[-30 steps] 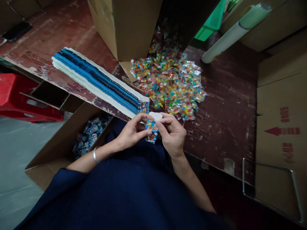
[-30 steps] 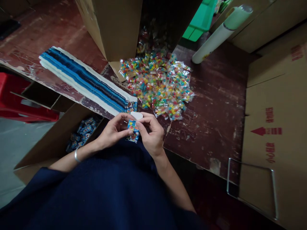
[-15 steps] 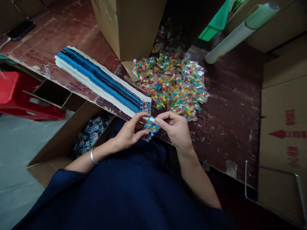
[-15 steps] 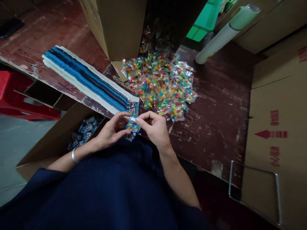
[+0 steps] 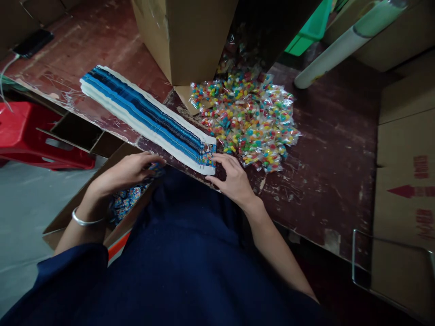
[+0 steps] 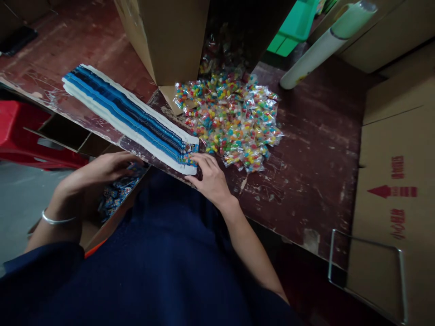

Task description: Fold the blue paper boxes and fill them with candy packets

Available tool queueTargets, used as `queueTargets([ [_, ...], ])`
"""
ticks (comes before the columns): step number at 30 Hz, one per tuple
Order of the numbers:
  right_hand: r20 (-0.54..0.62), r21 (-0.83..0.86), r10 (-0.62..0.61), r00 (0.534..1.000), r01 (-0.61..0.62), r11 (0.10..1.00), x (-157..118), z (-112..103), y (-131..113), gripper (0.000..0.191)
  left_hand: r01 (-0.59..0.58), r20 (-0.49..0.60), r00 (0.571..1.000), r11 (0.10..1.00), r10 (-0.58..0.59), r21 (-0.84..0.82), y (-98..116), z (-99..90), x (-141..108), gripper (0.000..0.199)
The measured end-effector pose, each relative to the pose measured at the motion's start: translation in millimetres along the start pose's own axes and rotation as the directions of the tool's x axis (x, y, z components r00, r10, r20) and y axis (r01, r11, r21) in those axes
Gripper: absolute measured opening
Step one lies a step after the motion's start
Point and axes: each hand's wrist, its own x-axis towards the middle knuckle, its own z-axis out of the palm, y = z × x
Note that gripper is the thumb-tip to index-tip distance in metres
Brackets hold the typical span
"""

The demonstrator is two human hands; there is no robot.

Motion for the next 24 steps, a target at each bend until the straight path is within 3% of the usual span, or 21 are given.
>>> queueTargets([
  [2, 0.062, -0.067, -0.036, 0.997, 0.040, 0.997, 3, 5, 10, 0.039, 0.043, -0.047, 0.998, 0.995, -0.039, 0.091, -8, -9.8, -6, 0.042],
  [4, 0.088, -0.083, -0.049, 0.995, 0.057, 0.995, 5, 6, 15, 0.032, 0.043, -0.057, 0.998, 0.998, -0.040, 0.038, -2, -8.2, -6, 0.046],
  [9, 0.109, -0.066, -0.063, 0.992, 0.070, 0.995, 5, 1, 16, 0.022, -0.055, 0.031, 0.997, 0.939, 0.070, -0.340, 31, 23.0, 17, 0.031],
  [15, 0.062, -0.238, -0.003, 0.998, 0.018, 0.971, 6, 9, 3, 0.036, -0.084, 0.051, 0.991, 0.873, 0.123, -0.481, 40, 69.0, 42, 0.022],
  [18, 0.079, -0.293, -0.001, 0.997, 0.025, 0.956, 7, 11, -1, 0.034, -0.082, 0.051, 0.991, 0.850, 0.127, -0.521, 40, 77.8, 44, 0.023],
  [21, 0.098, -0.224, -0.030, 0.995, 0.051, 0.973, 9, 7, 3, 0.027, -0.052, 0.064, 0.993, 0.836, 0.104, -0.546, 39, 77.6, 44, 0.023],
  [24, 0.096, -0.151, -0.073, 0.993, 0.087, 0.985, 9, 2, 10, 0.013, 0.014, 0.092, 0.994, 0.769, 0.059, -0.640, 36, 78.6, 44, 0.026],
])
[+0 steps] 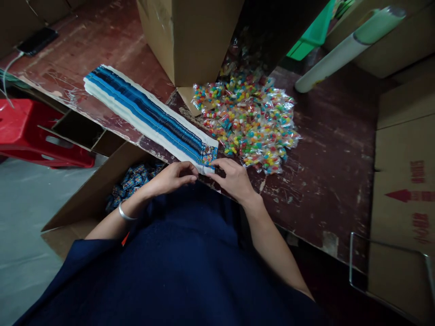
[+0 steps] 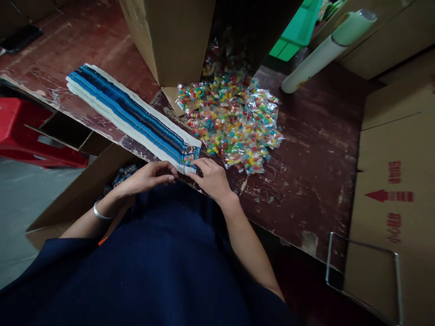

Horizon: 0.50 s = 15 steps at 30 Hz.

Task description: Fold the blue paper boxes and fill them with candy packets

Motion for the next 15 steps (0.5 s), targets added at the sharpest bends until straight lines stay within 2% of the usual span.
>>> queueTargets([
  [3, -0.107, 0.008, -0.038, 0.994, 0.039, 0.999, -7, -2, -1, 0.015, 0.047, -0.051, 0.997, 0.969, -0.061, -0.242, -5, 5.2, 4, 0.035],
  [5, -0.245, -0.042, -0.067, 0.967, 0.058, 0.997, -16, -3, -10, 0.016, 0.045, -0.096, 0.991, 0.899, -0.096, -0.436, -7, 12.4, 10, 0.041],
  [7, -0.353, -0.100, -0.148, 0.924, 0.120, 0.988, -26, -4, -24, 0.016, 0.024, -0.106, 0.988, 0.799, -0.109, -0.601, -6, 20.7, 16, 0.046],
  [9, -0.384, -0.126, -0.255, 0.888, 0.223, 0.967, -35, -5, -38, 0.023, 0.014, -0.083, 0.991, 0.705, -0.102, -0.709, -3, 27.7, 22, 0.050],
  [11, -0.366, -0.089, -0.325, 0.872, 0.314, 0.945, -41, -6, -50, 0.029, 0.009, -0.059, 0.995, 0.650, -0.084, -0.760, 2, 32.0, 25, 0.051],
  [13, -0.337, 0.033, -0.269, 0.902, 0.297, 0.954, -43, -10, -56, 0.034, -0.003, -0.048, 0.997, 0.640, -0.052, -0.769, 7, 33.4, 26, 0.052],
  [15, -0.286, 0.196, -0.106, 0.952, 0.167, 0.966, -41, -16, -56, 0.052, -0.005, -0.008, 1.000, 0.665, -0.002, -0.747, 12, 32.7, 23, 0.055],
])
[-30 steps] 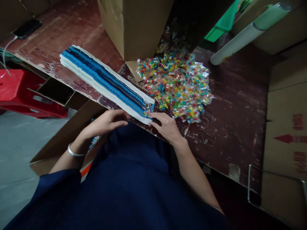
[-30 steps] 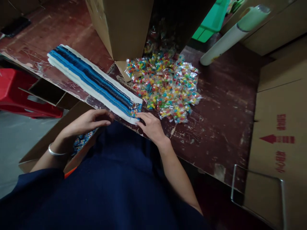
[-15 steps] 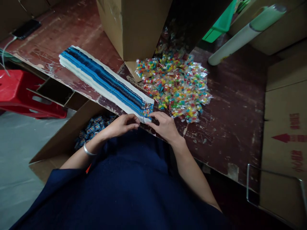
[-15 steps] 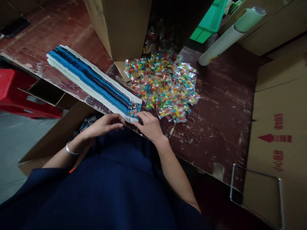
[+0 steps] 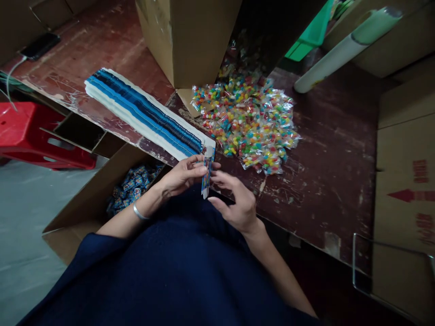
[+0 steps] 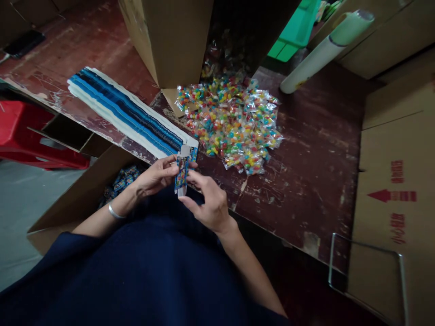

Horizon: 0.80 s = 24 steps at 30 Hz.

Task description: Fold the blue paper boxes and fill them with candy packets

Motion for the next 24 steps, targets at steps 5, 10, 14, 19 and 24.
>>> queueTargets([
  [5, 0.196, 0.104, 0.259, 0.946, -0.283, 0.954, 18, -16, 3, 0.053, -0.013, 0.190, 0.981, 0.979, -0.027, 0.203, 8, 4.3, -11, 0.048],
  [10, 0.309, 0.243, 0.392, 0.867, -0.470, 0.848, 24, -20, 5, 0.031, -0.029, 0.171, 0.984, 0.901, -0.050, 0.433, 8, 2.3, -18, 0.045],
  [14, 0.016, 0.369, 0.535, 0.845, -0.502, 0.782, 16, -6, 5, 0.041, -0.152, -0.008, 0.985, 0.880, 0.174, 0.450, -1, 1.3, -13, 0.041],
  [19, -0.155, 0.487, 0.636, 0.756, -0.502, 0.715, 8, 23, 1, 0.035, -0.300, -0.225, 0.886, 0.870, 0.406, 0.391, -23, 11.2, -9, 0.047],
  [24, -0.323, 0.405, 0.534, 0.782, -0.395, 0.824, 10, 37, 5, 0.030, -0.344, -0.188, 0.860, 0.813, 0.474, 0.470, -28, 14.1, -15, 0.055],
])
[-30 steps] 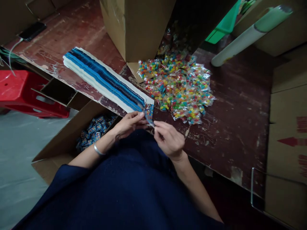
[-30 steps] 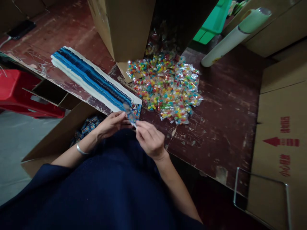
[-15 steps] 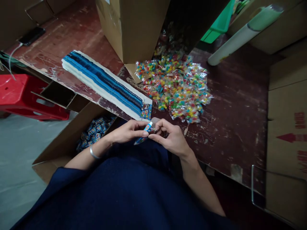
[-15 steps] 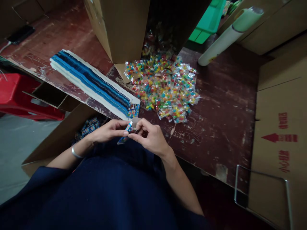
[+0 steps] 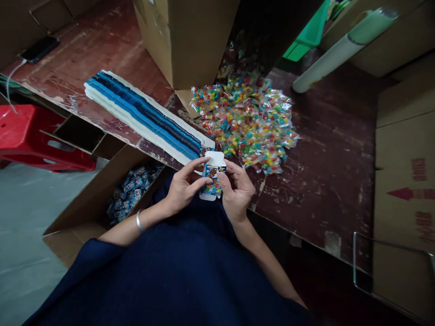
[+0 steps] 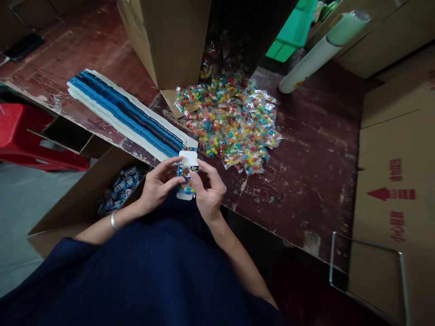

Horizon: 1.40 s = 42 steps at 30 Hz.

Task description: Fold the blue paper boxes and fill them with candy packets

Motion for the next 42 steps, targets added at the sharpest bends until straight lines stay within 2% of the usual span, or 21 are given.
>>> queueTargets([
  [4, 0.067, -0.055, -0.112, 0.991, 0.116, 0.992, 5, -2, 4, 0.009, 0.055, 0.154, 0.986, 0.996, -0.066, 0.075, 5, -11.0, 3, 0.040],
  [7, 0.111, -0.048, -0.144, 0.983, 0.150, 0.988, 7, -3, 4, 0.013, 0.042, 0.200, 0.978, 0.991, -0.068, 0.127, 7, -14.6, 4, 0.035],
  [11, 0.089, 0.147, -0.048, 0.995, 0.034, 0.989, 10, 0, 1, 0.019, -0.004, 0.146, 0.989, 0.999, -0.002, 0.039, 7, -11.5, 4, 0.041],
  [14, 0.176, 0.230, -0.004, 0.984, -0.037, 0.973, 15, -1, -5, 0.021, 0.022, 0.171, 0.985, 1.000, -0.025, 0.022, 7, -11.2, 3, 0.043],
  [17, 0.300, 0.168, 0.112, 0.947, -0.168, 0.971, 23, -6, -12, 0.024, -0.022, 0.176, 0.984, 0.995, 0.004, 0.102, 8, -15.1, 2, 0.038],
  [19, 0.339, 0.105, 0.206, 0.918, -0.254, 0.961, 28, -10, -15, 0.027, -0.051, 0.184, 0.983, 0.988, 0.023, 0.146, 9, -18.0, 1, 0.036],
  [26, 0.358, 0.022, 0.281, 0.890, -0.309, 0.951, 38, -17, -13, 0.030, 0.016, 0.255, 0.965, 0.988, -0.056, 0.156, 16, -19.9, 0, 0.046],
  [29, 0.349, -0.001, 0.221, 0.911, -0.235, 0.972, 37, -17, -13, 0.029, 0.023, 0.271, 0.960, 0.987, -0.066, 0.156, 18, -19.7, 0, 0.051],
  [31, 0.328, -0.029, 0.112, 0.938, -0.108, 0.994, 33, -16, -16, 0.027, 0.026, 0.268, 0.961, 0.990, -0.062, 0.137, 18, -19.3, 0, 0.050],
  [33, 0.327, -0.058, -0.031, 0.945, 0.052, 0.997, 27, -17, -19, 0.024, 0.040, 0.253, 0.965, 0.993, -0.068, 0.114, 18, -18.3, -1, 0.045],
  [36, 0.386, -0.039, -0.179, 0.905, 0.210, 0.977, 20, -22, -18, 0.015, 0.093, 0.217, 0.970, 0.991, -0.113, 0.097, 14, -16.7, -4, 0.035],
  [38, 0.456, -0.031, -0.200, 0.867, 0.240, 0.970, 21, -29, -10, 0.015, 0.148, 0.198, 0.967, 0.986, -0.162, 0.083, 10, -17.8, -6, 0.033],
  [39, 0.460, -0.066, -0.187, 0.868, 0.243, 0.968, 25, -34, -4, 0.018, 0.182, 0.197, 0.961, 0.980, -0.194, 0.076, 7, -19.7, -7, 0.033],
  [41, 0.369, -0.254, -0.144, 0.918, 0.249, 0.935, 36, -42, 10, 0.020, 0.260, 0.237, 0.932, 0.961, -0.274, 0.089, 5, -27.7, -6, 0.034],
  [42, 0.260, -0.394, -0.141, 0.955, 0.238, 0.888, 44, -46, 18, 0.020, 0.287, 0.274, 0.910, 0.950, -0.311, 0.124, 5, -33.8, -4, 0.034],
])
